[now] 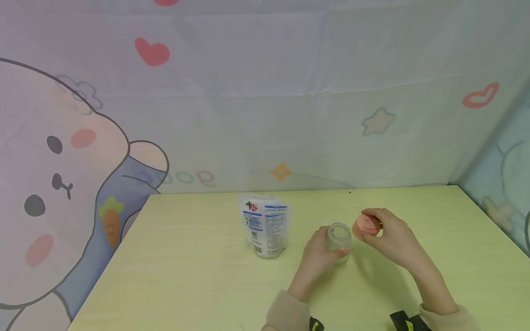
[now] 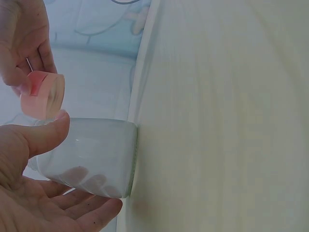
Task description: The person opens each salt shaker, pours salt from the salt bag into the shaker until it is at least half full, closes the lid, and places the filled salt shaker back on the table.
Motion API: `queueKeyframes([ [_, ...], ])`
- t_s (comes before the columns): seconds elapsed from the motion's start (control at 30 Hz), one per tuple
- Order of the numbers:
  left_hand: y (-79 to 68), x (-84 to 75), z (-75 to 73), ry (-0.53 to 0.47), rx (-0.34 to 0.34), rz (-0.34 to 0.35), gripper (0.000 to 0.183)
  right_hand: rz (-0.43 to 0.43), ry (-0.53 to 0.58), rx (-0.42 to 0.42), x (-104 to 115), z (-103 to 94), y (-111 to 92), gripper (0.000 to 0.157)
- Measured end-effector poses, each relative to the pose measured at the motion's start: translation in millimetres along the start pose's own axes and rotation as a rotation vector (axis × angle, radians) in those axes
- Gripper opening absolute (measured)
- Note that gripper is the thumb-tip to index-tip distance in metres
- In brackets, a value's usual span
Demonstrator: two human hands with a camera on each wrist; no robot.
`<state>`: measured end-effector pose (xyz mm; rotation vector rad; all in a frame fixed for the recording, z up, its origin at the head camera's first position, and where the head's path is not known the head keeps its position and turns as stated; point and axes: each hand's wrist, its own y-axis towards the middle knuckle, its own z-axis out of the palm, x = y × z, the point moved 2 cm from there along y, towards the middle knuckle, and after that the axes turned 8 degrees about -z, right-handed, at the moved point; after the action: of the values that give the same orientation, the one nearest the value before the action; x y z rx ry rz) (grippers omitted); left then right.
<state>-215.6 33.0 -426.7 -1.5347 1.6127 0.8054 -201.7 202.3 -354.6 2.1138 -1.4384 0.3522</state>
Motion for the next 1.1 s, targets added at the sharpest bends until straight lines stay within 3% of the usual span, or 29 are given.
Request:
queueKeyframes([
  [1.1, 1.7, 1.9, 1.9, 0.002, 0.012, -0.039, 0.061, 0.013, -0.005, 0.102, -24.6, 16.1, 1.1, 0.045],
])
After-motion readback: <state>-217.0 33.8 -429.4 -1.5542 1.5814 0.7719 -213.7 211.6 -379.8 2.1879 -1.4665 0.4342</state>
